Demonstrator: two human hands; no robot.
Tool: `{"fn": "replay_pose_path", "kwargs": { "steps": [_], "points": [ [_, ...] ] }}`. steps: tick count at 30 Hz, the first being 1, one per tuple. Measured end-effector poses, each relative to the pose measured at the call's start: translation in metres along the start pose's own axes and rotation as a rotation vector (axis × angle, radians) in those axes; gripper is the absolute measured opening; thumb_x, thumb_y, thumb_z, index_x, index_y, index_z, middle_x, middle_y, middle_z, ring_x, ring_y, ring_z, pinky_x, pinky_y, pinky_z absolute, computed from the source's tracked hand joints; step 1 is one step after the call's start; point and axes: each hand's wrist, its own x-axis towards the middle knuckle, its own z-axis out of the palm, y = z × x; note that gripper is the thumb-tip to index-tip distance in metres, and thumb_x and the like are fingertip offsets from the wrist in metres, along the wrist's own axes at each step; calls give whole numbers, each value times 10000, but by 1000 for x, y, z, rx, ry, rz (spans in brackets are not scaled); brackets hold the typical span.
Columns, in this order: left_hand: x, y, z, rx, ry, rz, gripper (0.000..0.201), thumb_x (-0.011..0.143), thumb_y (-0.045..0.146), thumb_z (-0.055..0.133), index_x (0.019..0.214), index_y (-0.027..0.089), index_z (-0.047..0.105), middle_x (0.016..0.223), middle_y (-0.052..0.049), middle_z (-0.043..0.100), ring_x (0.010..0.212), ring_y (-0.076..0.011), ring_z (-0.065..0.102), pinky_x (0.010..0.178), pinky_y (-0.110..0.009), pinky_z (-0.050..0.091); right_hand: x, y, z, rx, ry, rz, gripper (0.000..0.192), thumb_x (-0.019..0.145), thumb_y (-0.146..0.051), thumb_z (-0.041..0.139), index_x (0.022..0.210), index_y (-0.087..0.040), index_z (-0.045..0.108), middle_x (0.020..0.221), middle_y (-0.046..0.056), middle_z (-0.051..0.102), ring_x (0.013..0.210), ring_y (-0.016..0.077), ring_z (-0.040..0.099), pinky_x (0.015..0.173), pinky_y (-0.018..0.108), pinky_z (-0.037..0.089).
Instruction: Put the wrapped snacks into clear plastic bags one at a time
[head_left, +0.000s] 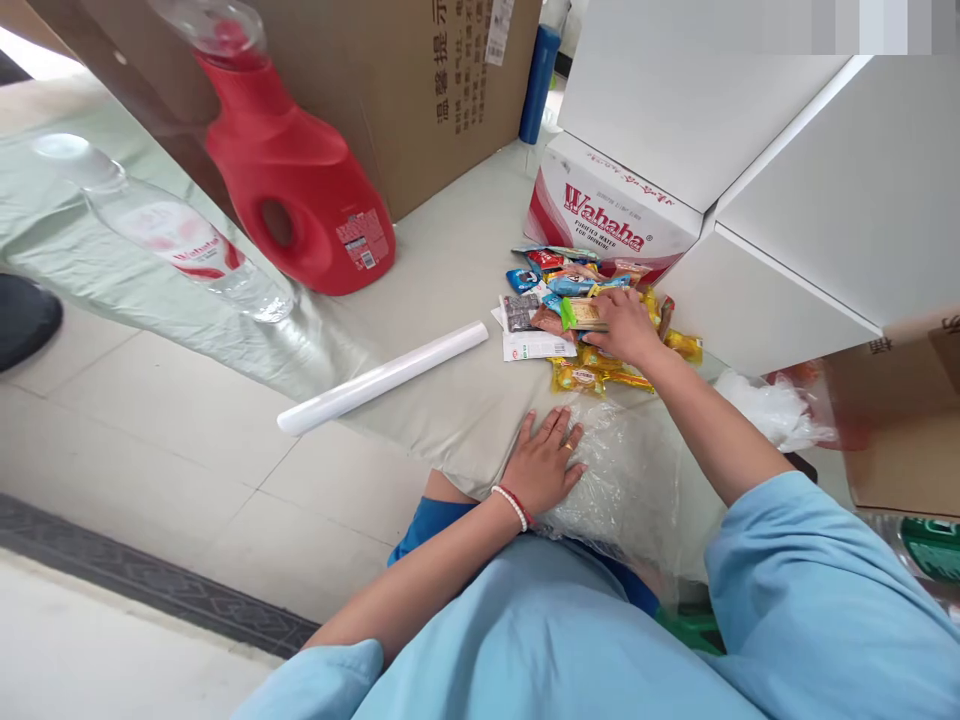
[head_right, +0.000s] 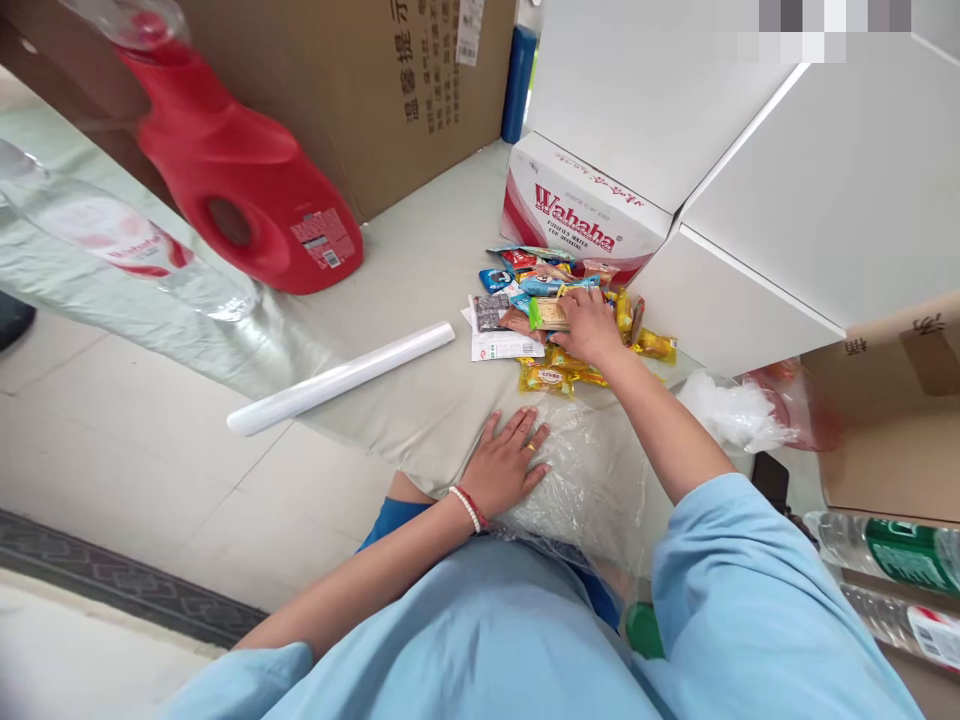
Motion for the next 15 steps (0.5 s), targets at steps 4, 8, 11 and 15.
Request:
{"fn": "replay_pose_path", "kwargs": {
  "steps": [4,8,11,15],
  "points": [
    [-1,0,1,19,2,-2,617,1030,545,418,1552,219,457,1681,-158,338,1577,-300,273,1277,-613,154,16,-20,3,-38,-22,63,554,849,-420,731,1302,-144,571,1408,203,497,1277,414,416,1014,566,425],
    [-1,0,1,39,-3,3,614,1030,545,421,1548,217,460,1677,-153,348,1571,-298,286,1276,-611,161,22,-24,-2,-13,-82,100,543,801,-362,767,1275,-163,593,1425,184,481,1262,407,435,989,543,451],
    [-1,1,0,61,-1,-3,607,1032,540,417,1549,226,457,1676,-151,352,1569,-295,291,1273,-610,170,20,-28,0,-51,-50,72,505,836,-279,709,1306,-144,583,1413,210,497,1282,410,425,995,550,441],
    [0,2,-2,93,-19,-6,613,1034,550,404,1558,235,447,1678,-144,350,1565,-288,300,1274,-601,169,17,-27,-2,37,-7,118,416,896,-275,636,1287,-133,634,1351,211,560,1247,405,459,1001,542,430]
  ]
}}
